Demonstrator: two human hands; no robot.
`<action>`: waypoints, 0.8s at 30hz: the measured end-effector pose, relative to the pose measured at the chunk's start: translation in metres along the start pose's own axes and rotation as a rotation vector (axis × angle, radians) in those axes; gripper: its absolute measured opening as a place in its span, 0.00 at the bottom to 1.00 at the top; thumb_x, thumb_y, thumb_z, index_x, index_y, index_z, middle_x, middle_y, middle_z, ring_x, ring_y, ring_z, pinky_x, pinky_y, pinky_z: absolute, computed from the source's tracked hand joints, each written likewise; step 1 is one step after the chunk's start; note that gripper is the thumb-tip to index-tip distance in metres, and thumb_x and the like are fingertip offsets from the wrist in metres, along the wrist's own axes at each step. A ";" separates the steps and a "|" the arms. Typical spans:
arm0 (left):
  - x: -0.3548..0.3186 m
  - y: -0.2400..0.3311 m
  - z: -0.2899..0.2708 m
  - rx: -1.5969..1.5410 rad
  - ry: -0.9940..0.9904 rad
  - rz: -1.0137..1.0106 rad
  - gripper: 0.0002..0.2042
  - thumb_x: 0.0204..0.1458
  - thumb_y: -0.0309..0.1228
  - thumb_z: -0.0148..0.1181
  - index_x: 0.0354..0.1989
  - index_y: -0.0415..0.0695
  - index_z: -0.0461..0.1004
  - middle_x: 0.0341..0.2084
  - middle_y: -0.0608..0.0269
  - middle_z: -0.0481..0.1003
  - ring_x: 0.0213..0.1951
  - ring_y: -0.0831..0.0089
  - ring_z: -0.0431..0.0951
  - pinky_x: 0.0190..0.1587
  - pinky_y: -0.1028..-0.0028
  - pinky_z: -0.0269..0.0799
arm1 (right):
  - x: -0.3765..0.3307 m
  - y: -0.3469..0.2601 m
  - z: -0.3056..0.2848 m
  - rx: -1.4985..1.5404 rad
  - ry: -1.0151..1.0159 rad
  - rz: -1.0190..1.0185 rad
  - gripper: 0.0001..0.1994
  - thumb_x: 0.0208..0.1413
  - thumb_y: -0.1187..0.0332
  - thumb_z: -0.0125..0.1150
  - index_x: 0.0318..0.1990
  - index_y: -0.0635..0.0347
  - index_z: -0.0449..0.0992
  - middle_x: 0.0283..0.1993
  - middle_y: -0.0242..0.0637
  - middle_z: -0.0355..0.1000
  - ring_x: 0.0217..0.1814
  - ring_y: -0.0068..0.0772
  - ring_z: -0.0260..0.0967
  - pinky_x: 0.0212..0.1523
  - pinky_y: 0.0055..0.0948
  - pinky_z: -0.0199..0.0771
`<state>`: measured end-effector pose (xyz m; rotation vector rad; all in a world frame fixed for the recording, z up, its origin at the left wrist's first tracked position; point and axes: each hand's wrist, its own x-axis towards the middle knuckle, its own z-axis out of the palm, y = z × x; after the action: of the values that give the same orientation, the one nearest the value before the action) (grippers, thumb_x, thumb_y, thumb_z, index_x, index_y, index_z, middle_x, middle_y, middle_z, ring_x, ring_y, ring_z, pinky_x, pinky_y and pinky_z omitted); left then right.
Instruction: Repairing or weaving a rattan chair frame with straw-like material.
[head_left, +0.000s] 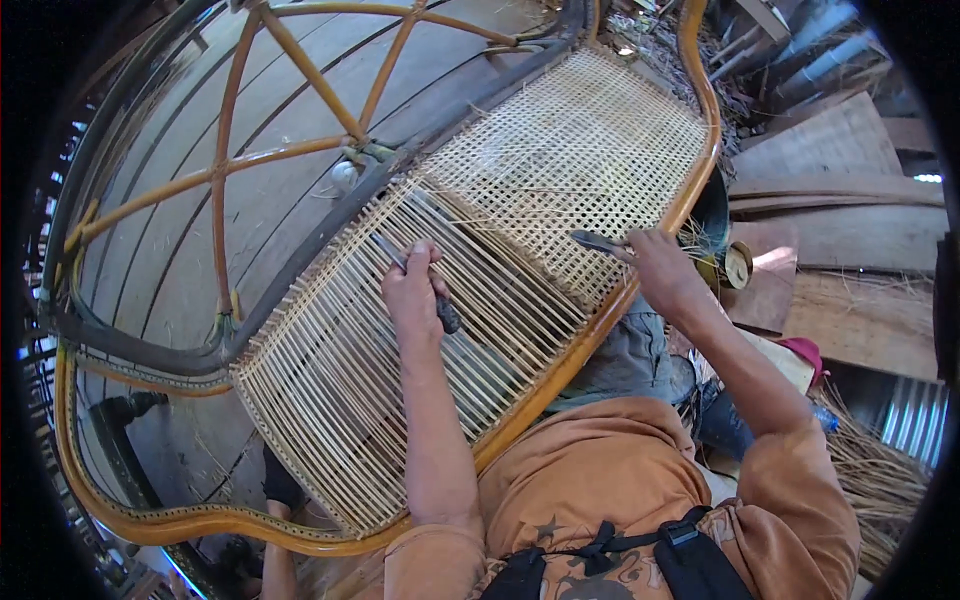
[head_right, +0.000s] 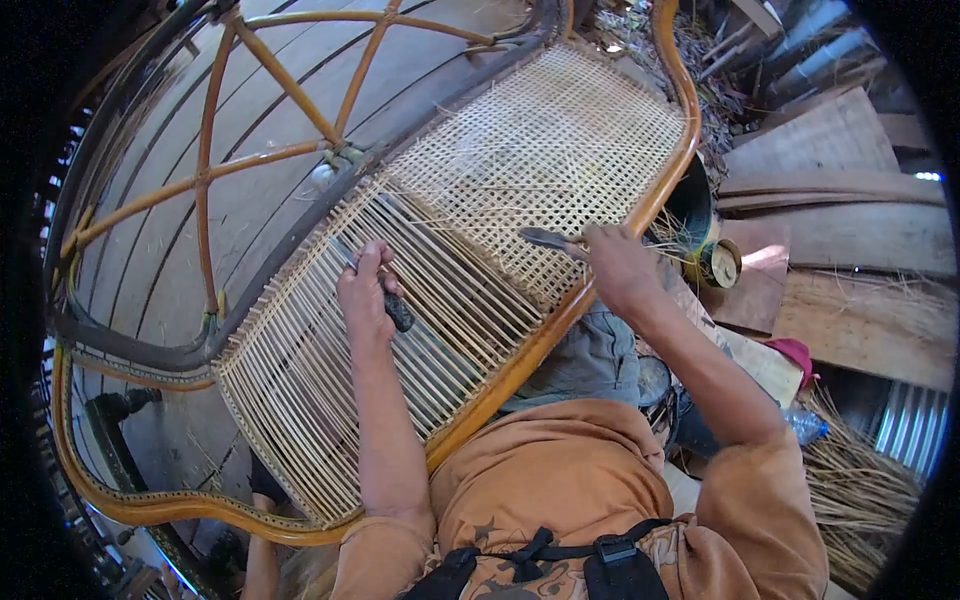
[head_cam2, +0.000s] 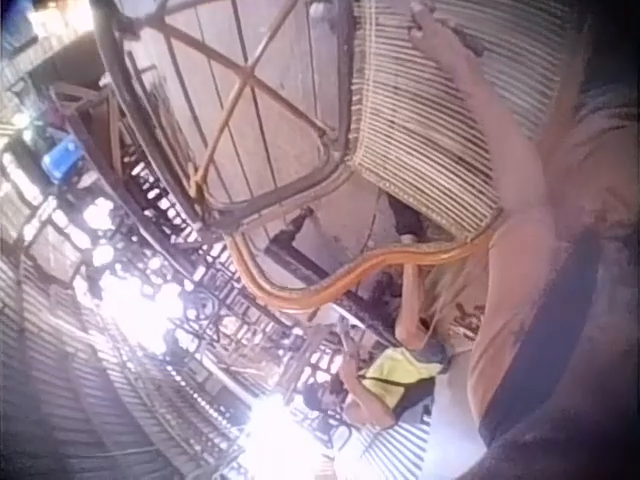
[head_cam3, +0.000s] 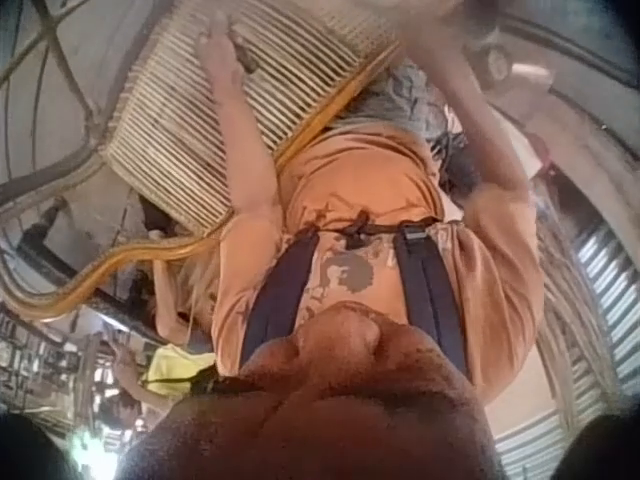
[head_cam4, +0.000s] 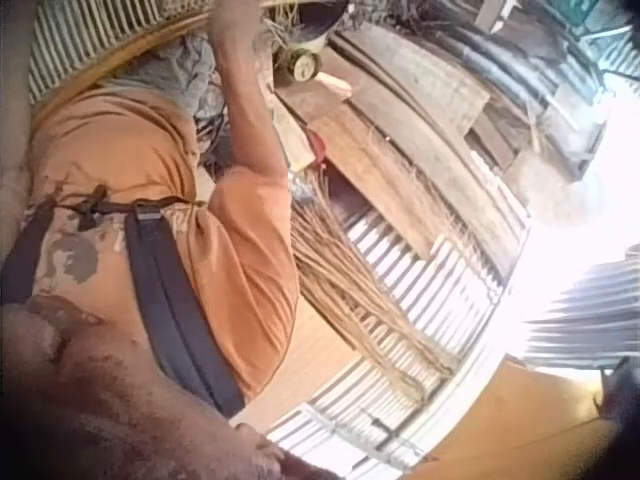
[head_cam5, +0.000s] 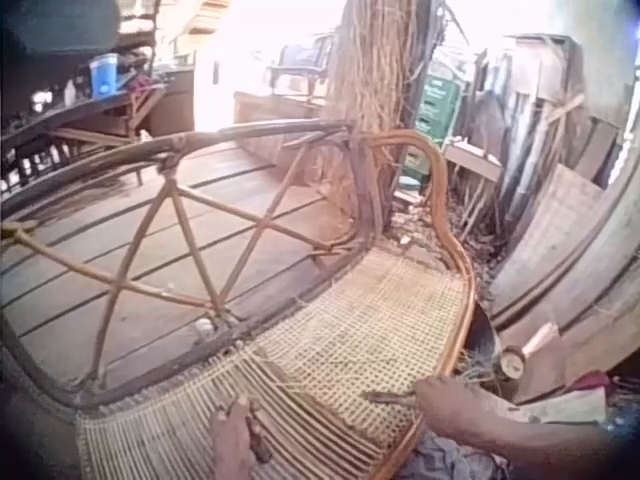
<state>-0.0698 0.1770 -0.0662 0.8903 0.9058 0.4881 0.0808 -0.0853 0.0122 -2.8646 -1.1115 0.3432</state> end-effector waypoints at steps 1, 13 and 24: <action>-0.002 0.001 0.002 -0.004 0.011 0.000 0.09 0.55 0.32 0.53 0.35 0.38 0.73 0.26 0.64 0.72 0.15 0.82 0.65 0.15 0.81 0.63 | 0.021 -0.011 0.007 -0.057 -0.004 -0.033 0.09 0.56 0.70 0.48 0.42 0.63 0.65 0.40 0.47 0.65 0.46 0.50 0.61 0.49 0.42 0.62; -0.003 0.005 0.010 -0.040 -0.053 -0.041 0.12 0.55 0.35 0.53 0.36 0.36 0.73 0.26 0.63 0.72 0.15 0.84 0.65 0.16 0.83 0.62 | 0.124 -0.068 0.046 -0.322 -0.106 -0.081 0.20 0.48 0.77 0.53 0.51 0.65 0.60 0.50 0.47 0.60 0.55 0.51 0.56 0.55 0.42 0.63; -0.002 0.006 0.005 -0.041 -0.051 -0.089 0.12 0.54 0.36 0.56 0.36 0.39 0.73 0.27 0.63 0.71 0.16 0.81 0.66 0.18 0.80 0.64 | 0.140 -0.087 0.038 -0.501 -0.205 -0.215 0.13 0.52 0.71 0.51 0.46 0.60 0.68 0.43 0.42 0.67 0.49 0.38 0.65 0.47 0.35 0.65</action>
<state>-0.0667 0.1766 -0.0586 0.8183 0.8818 0.4039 0.1157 0.0717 -0.0406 -3.1261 -1.7495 0.4020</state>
